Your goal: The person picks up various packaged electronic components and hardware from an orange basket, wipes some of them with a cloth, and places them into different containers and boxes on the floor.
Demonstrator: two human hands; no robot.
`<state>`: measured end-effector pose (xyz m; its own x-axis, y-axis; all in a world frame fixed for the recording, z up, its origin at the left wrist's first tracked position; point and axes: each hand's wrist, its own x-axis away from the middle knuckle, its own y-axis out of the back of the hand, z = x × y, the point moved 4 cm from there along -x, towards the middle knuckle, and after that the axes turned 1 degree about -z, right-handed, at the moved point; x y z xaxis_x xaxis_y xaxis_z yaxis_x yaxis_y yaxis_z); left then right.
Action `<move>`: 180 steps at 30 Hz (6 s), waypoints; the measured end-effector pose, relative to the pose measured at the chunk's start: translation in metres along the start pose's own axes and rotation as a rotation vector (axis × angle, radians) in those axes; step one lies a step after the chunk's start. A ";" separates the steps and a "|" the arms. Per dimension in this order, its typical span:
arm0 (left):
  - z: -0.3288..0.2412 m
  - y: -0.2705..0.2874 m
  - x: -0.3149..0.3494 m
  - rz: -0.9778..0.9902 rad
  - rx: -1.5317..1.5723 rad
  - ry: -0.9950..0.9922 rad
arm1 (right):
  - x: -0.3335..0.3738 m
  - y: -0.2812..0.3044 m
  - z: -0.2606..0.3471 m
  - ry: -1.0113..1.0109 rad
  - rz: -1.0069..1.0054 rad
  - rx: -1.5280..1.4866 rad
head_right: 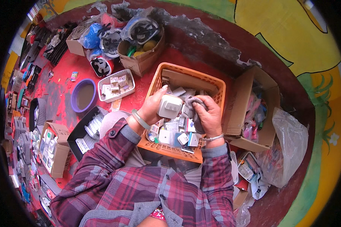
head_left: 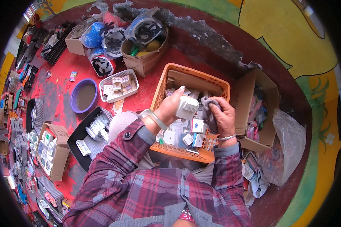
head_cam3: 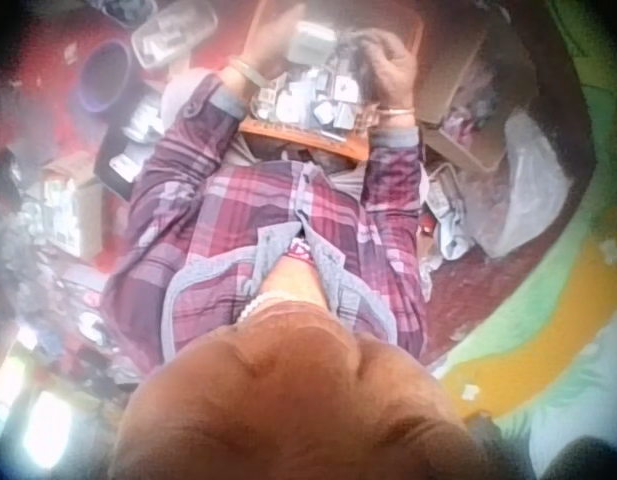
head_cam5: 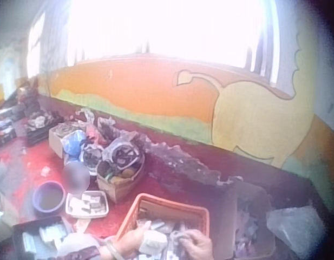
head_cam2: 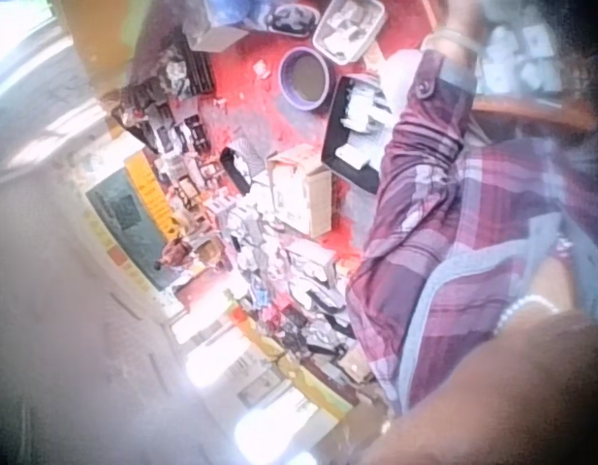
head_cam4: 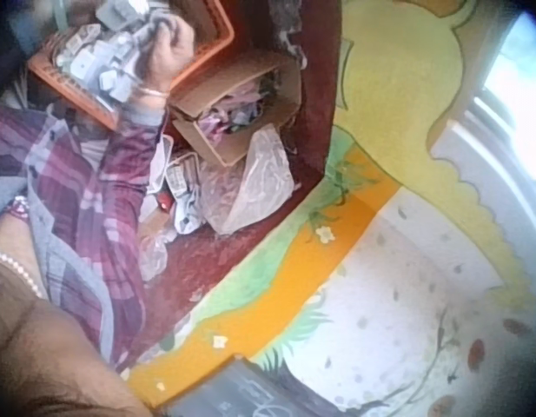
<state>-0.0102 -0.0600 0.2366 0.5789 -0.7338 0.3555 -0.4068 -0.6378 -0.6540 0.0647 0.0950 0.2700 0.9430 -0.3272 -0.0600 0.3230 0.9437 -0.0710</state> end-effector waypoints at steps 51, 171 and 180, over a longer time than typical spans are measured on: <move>-0.005 0.003 0.000 -0.004 0.479 -0.199 | -0.014 0.015 -0.031 -0.177 -0.184 -0.737; 0.010 -0.007 0.013 0.155 -0.641 -0.423 | 0.007 -0.002 -0.005 -0.179 0.230 0.014; -0.011 0.010 0.004 0.001 -0.107 -0.439 | 0.001 0.014 -0.022 -0.258 0.064 -0.239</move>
<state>-0.0197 -0.0724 0.2388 0.8142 -0.5801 0.0230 -0.4646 -0.6749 -0.5732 0.0688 0.1072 0.2471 0.9597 -0.2166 0.1792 0.2638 0.9139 -0.3084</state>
